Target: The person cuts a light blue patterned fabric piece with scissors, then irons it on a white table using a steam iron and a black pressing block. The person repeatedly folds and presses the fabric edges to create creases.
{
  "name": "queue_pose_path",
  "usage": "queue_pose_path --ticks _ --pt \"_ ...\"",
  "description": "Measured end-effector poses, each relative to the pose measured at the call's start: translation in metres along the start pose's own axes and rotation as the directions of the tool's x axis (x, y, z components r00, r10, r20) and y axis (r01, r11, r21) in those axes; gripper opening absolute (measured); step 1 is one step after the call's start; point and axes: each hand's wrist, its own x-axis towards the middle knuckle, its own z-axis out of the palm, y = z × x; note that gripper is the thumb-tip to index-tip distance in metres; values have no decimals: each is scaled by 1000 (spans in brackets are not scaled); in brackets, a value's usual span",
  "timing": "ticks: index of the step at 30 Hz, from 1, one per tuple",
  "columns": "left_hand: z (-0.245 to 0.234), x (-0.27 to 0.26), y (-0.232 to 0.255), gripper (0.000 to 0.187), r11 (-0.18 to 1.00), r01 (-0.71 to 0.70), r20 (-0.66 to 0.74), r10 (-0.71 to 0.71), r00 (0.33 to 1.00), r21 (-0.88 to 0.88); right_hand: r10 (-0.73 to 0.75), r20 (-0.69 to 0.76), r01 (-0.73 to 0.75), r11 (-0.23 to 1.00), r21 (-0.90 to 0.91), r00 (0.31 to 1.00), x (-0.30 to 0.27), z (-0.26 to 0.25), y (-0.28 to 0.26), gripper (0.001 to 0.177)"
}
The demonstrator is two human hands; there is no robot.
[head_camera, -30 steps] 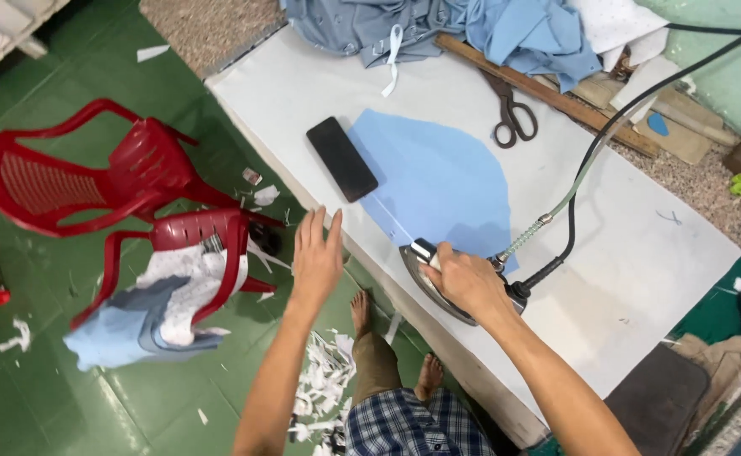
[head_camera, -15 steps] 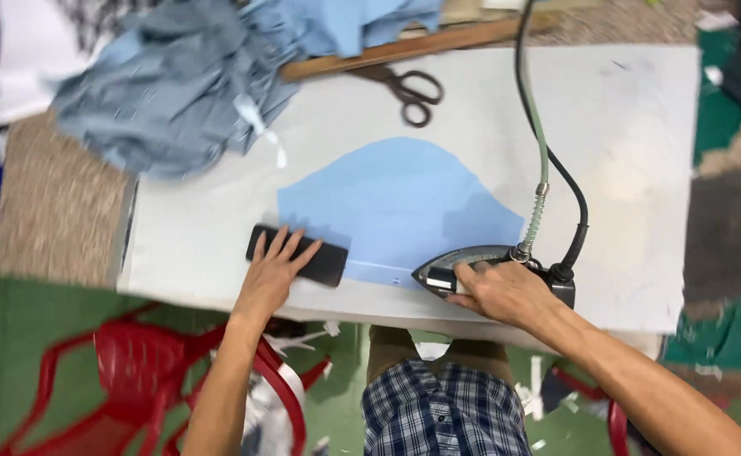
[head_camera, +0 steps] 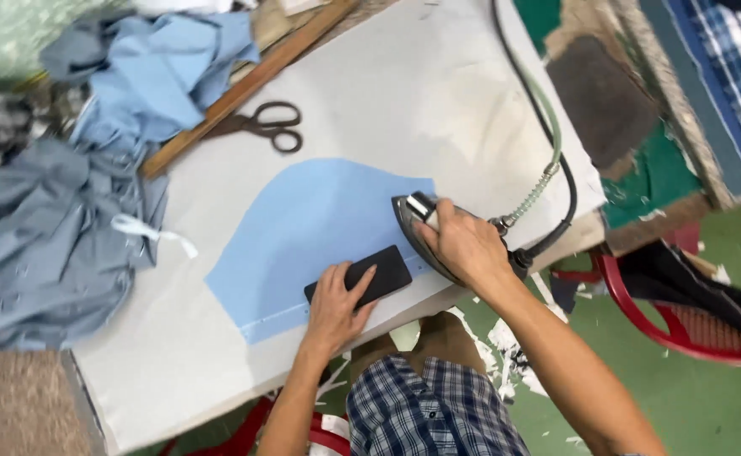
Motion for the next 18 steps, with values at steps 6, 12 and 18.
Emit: queue_pose_path --ticks 6,12,18 --pt "5 29 -13 68 991 -130 30 131 991 -11 206 -132 -189 973 131 970 1 -2 -5 43" --pt "-10 35 -12 61 974 -225 16 225 974 -14 385 -212 -335 912 239 898 -1 9 -5 42" --pt "-16 38 -9 58 970 -241 -10 241 970 -36 455 -247 -383 878 288 856 0 12 -2 42"
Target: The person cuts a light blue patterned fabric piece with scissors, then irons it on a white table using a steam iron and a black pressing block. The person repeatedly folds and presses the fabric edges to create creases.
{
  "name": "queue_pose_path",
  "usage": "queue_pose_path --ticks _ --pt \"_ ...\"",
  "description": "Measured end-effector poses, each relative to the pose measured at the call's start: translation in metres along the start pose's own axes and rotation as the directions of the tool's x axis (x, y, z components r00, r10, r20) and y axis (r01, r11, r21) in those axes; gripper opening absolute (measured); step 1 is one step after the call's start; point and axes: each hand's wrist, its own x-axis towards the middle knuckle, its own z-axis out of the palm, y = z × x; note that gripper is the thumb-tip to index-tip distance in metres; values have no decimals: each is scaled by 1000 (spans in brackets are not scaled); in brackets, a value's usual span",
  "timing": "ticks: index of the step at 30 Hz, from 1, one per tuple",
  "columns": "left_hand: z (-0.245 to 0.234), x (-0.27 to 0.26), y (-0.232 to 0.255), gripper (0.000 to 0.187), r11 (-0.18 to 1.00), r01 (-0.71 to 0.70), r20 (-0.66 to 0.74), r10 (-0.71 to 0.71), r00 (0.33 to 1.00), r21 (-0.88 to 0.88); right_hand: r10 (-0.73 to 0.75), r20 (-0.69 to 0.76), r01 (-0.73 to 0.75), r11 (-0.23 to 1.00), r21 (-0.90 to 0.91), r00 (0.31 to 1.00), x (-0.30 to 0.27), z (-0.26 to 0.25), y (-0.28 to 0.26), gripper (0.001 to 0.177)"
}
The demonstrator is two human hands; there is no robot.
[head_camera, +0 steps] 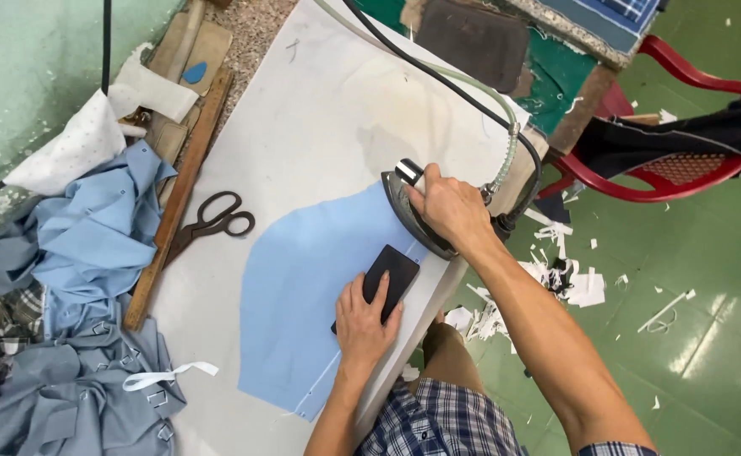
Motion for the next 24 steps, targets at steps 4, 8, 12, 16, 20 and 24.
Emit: queue_pose_path --ticks 4,8,12,16,20,24 --pt "4 -1 -2 58 1000 6 20 -6 1000 0 4 -32 -5 1000 -26 999 -4 -5 -5 39" --pt "11 -2 -2 56 999 -22 60 24 998 -34 16 -46 -18 999 -39 999 -1 5 -2 37" --pt "20 8 8 55 993 -18 80 27 996 -115 32 -54 -34 999 -34 998 3 7 2 38" --pt "22 16 14 56 996 -22 78 29 997 -82 40 -66 -42 999 -25 997 11 7 5 38" --pt "20 16 13 58 996 -9 80 16 997 -94 43 -60 -43 999 -3 997 12 3 6 40" --pt "24 18 16 56 995 -29 88 37 995 -92 37 -38 -37 999 5 999 17 2 11 42"
